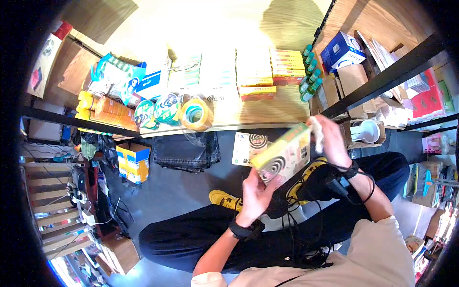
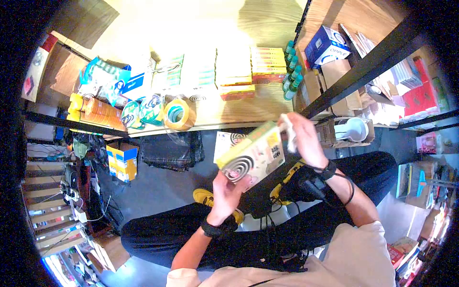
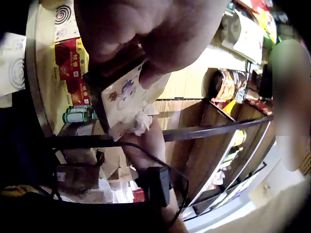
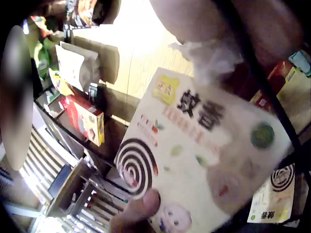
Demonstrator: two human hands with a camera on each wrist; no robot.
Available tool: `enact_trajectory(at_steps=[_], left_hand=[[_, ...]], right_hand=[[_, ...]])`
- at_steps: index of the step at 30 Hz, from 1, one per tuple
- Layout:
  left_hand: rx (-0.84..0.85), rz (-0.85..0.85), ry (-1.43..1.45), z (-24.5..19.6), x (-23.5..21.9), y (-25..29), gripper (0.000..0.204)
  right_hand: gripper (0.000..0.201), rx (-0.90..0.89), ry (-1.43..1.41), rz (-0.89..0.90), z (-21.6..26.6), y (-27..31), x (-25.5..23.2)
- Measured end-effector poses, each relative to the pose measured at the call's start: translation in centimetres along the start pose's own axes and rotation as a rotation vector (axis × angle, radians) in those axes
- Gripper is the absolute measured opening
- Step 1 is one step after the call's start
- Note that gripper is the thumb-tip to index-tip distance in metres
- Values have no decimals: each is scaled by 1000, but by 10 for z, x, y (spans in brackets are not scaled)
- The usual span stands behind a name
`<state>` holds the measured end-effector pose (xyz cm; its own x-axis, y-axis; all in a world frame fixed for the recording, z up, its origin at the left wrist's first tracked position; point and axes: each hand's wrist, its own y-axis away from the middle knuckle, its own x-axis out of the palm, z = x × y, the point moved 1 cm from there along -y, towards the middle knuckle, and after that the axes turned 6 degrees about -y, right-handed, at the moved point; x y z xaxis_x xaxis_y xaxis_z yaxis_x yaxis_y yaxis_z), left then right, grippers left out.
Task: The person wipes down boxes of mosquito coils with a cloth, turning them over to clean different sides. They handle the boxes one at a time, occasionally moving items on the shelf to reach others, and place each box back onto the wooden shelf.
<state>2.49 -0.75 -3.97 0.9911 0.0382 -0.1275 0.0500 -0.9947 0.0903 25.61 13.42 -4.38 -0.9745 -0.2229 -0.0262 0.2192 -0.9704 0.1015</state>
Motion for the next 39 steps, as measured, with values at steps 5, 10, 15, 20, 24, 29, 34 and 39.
enact_trajectory(at_steps=[5, 10, 15, 20, 24, 29, 34, 39], left_hand=[[-41, -97, 423, 6, -17, -2, 35], [-211, -205, 821, -11, -22, -6, 36], [-175, -122, 741, -5, -4, 9, 40], [-223, -9, 815, -26, -22, -7, 37], [-247, 115, 625, -14, -26, -12, 41], [-234, 64, 623, -5, -14, -3, 43], [-236, -67, 695, -16, -32, -15, 39], [-159, -108, 677, -27, -27, -13, 40]], right_hand=[[36, 6, -85, 196, 6, 33, 46], [32, 108, -42, 240, 17, 39, 55], [30, 184, -409, 156, 16, 32, 54], [27, 49, -111, 74, 39, 10, 28], [28, 29, -29, 89, 32, 10, 27], [31, 145, -75, 85, 20, 28, 41], [41, 102, -16, 159, 31, 42, 51], [51, -93, 644, 81, 66, 34, 27]])
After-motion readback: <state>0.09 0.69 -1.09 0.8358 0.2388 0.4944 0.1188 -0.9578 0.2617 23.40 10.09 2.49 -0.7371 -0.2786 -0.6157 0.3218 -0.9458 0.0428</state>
